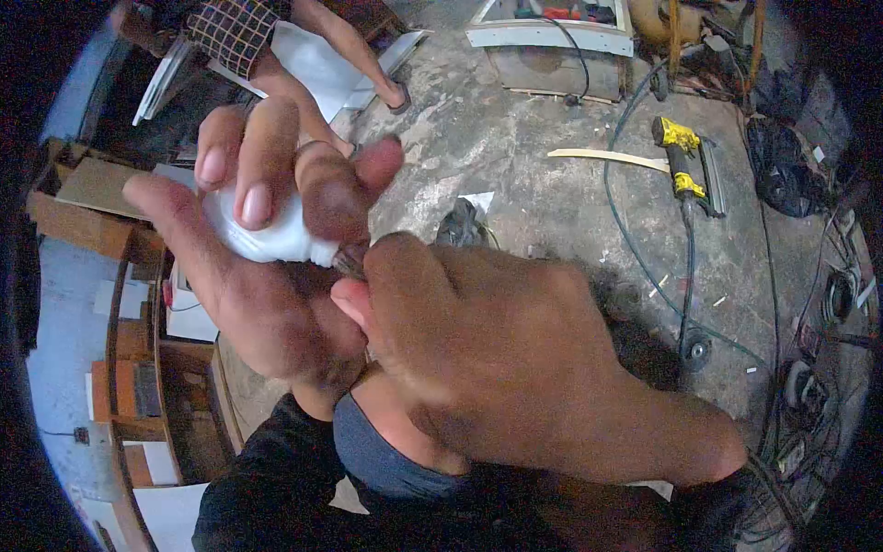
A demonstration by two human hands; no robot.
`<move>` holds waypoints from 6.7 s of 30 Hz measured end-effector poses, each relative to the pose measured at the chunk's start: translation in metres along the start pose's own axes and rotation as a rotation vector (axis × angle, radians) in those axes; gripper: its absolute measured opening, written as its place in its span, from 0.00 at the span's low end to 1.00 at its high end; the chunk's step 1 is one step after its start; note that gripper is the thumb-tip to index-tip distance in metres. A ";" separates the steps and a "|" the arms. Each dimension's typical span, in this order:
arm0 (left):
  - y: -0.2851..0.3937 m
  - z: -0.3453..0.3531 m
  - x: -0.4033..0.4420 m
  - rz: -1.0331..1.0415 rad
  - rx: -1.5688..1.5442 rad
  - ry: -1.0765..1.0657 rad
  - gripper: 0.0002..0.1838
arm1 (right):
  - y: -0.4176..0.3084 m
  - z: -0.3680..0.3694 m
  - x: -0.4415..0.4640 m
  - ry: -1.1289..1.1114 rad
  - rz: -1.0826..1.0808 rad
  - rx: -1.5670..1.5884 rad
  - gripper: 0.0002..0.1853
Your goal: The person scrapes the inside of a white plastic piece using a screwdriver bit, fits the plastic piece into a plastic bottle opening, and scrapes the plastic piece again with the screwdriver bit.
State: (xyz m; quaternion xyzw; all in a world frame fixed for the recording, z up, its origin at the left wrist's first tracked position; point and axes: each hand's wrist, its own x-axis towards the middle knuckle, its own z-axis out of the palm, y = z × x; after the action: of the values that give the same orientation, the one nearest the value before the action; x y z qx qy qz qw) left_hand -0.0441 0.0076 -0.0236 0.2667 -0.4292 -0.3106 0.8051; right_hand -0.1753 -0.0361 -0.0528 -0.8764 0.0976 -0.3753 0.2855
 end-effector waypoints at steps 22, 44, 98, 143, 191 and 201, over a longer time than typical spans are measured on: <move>0.009 -0.028 0.010 -0.576 -0.190 -0.334 0.20 | 0.022 0.019 -0.008 -0.154 -0.218 -0.053 0.09; 0.031 -0.035 0.002 -0.222 0.507 0.056 0.16 | 0.066 0.054 -0.084 -0.720 -0.033 -0.341 0.09; 0.030 -0.043 0.003 -0.493 -0.575 0.222 0.17 | -0.009 -0.015 -0.010 -0.043 -0.028 -0.126 0.11; -0.013 0.012 0.050 0.084 1.300 -0.514 0.08 | 0.042 -0.021 -0.010 0.210 0.483 0.526 0.22; -0.022 -0.026 0.051 -0.129 1.183 -0.903 0.13 | 0.071 -0.008 -0.030 -0.085 -0.249 -0.367 0.11; 0.005 -0.006 0.044 -0.044 1.305 -0.764 0.09 | 0.057 -0.022 -0.027 -0.086 -0.207 -0.330 0.09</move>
State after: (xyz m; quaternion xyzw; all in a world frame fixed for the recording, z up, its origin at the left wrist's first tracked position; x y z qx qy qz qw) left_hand -0.0190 -0.0202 -0.0003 0.5715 -0.7697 -0.0806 0.2728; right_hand -0.2075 -0.0813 -0.0898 -0.9319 0.0550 -0.3440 0.1015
